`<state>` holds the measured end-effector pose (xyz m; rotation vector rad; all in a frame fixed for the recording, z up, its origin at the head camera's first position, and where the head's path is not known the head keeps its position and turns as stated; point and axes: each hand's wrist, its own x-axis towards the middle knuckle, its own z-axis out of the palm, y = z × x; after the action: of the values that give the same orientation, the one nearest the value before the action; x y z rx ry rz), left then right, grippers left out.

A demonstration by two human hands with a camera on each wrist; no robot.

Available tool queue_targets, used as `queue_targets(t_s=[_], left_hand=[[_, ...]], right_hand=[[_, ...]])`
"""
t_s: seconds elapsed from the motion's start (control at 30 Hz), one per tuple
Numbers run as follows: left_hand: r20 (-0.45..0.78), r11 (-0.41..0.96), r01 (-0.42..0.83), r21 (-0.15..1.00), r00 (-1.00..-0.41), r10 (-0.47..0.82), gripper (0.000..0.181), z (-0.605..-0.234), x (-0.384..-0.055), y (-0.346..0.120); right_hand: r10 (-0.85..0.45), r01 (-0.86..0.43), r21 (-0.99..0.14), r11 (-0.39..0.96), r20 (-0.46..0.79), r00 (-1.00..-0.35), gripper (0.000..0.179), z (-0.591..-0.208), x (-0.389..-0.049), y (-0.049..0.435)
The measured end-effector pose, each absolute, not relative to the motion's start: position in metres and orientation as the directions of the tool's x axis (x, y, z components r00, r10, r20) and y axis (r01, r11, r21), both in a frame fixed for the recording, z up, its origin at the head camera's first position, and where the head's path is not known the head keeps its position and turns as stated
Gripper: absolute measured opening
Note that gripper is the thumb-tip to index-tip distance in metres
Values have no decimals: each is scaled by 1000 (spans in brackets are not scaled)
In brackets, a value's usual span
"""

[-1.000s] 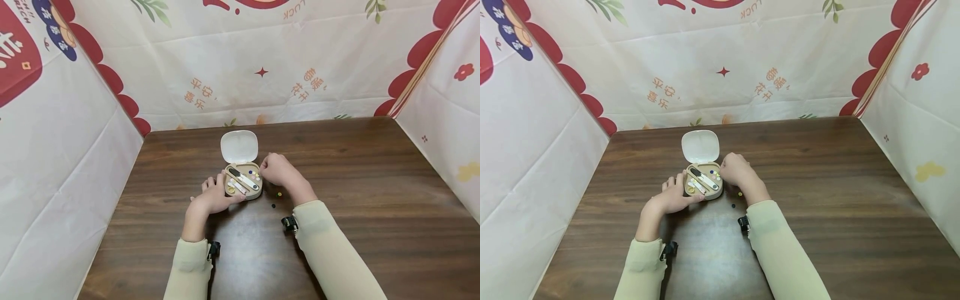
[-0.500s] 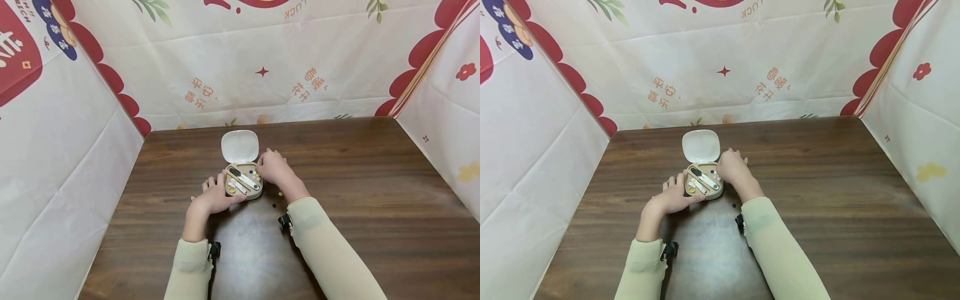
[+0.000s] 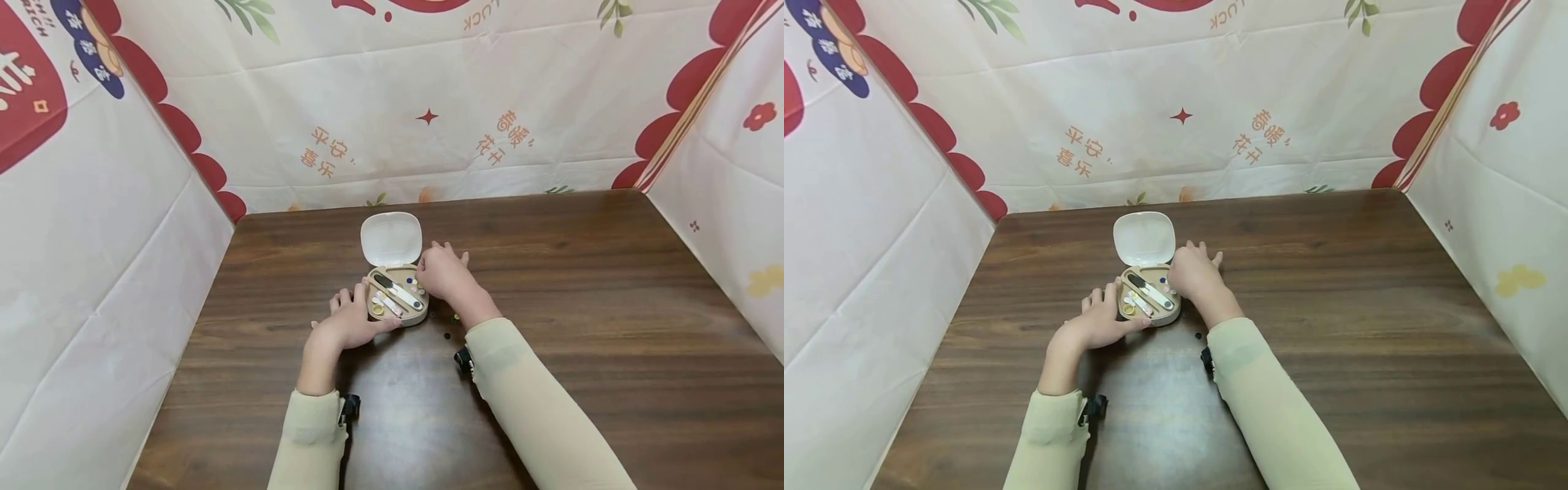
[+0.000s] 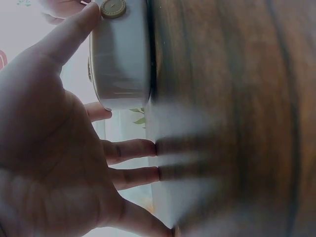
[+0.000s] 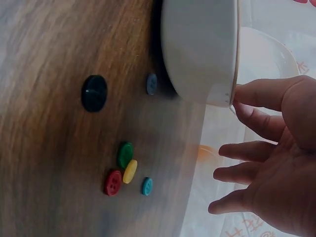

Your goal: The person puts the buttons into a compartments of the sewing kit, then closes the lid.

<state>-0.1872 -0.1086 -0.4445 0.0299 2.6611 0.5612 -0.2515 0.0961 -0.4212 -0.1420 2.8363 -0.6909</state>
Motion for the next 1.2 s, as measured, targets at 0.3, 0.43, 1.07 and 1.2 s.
queue_targets(t_s=[0.3,0.43,1.07,1.2], left_hand=[[-406,914,-72,400,-908,106,116,-446,-183,-109],[-402,914,-78,398,-910,98,116,-445,-181,-109],[-384,909,-66,412,-917,107,114,-444,-186,-109],[-384,906,-69,417,-917,107,113,-442,-187,-109]], right_hand=[[-152,-61,-470,880,-158,-976,15,-419,-249,103],[-141,-61,-481,875,-133,-981,16,-412,-247,110],[-100,15,-464,886,-224,-970,15,-415,-198,163],[-111,2,-425,905,-242,-964,20,-423,-188,164]])
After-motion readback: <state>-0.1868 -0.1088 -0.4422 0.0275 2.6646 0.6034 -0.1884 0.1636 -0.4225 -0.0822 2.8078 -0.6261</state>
